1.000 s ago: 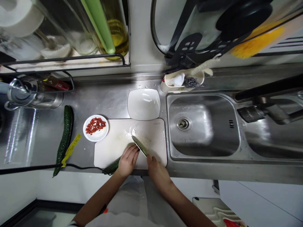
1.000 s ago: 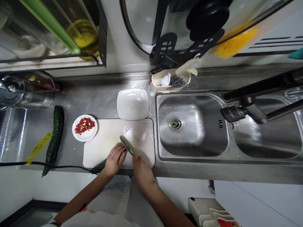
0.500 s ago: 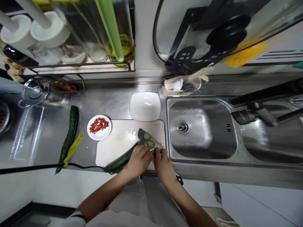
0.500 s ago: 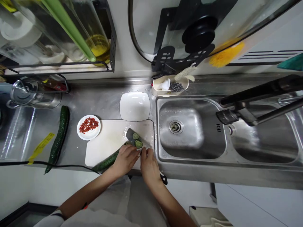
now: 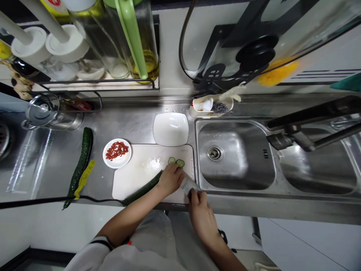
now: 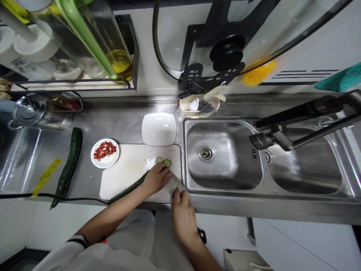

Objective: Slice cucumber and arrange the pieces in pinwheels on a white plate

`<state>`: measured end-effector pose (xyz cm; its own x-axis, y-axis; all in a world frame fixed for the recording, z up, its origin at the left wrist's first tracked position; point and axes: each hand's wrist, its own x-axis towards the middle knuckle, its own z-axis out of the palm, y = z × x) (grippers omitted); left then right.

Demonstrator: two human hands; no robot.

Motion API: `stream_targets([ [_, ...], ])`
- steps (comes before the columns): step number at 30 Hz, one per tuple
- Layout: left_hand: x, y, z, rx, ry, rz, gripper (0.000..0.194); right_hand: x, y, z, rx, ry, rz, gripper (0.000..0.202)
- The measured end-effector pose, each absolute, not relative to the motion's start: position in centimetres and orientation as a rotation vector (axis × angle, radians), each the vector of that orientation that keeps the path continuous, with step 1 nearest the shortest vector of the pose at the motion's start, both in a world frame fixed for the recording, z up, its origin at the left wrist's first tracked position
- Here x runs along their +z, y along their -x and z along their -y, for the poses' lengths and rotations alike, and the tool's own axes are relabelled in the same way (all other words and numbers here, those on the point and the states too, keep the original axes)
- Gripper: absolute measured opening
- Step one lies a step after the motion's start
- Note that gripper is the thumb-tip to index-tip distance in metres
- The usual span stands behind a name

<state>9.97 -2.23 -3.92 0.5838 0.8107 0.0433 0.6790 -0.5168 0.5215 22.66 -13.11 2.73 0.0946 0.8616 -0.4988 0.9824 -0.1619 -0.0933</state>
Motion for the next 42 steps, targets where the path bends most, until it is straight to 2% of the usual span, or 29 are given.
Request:
stream_targets([
  [7,-2.1,-8.2,1.6,0.556,-2.241,-1.186,0.021,3.8,-24.5,15.2,-1.061,-2.206,-1.804,0.028],
  [13,-1.4,-2.8,3.8,0.723,-2.006,-1.477,0.021,2.9,-23.8,13.7,-1.217,-2.175,-1.853,0.034],
  [26,-3.4,-2.1,6.1,0.709,-2.116,-1.342,0.027,4.9,-20.2,10.9,-1.014,-1.775,-1.853,0.056],
  [42,-3.3,-2.1,6.5,0.699,-2.189,-1.327,0.030,5.9,-20.7,12.2,-1.083,-1.760,-1.827,0.060],
])
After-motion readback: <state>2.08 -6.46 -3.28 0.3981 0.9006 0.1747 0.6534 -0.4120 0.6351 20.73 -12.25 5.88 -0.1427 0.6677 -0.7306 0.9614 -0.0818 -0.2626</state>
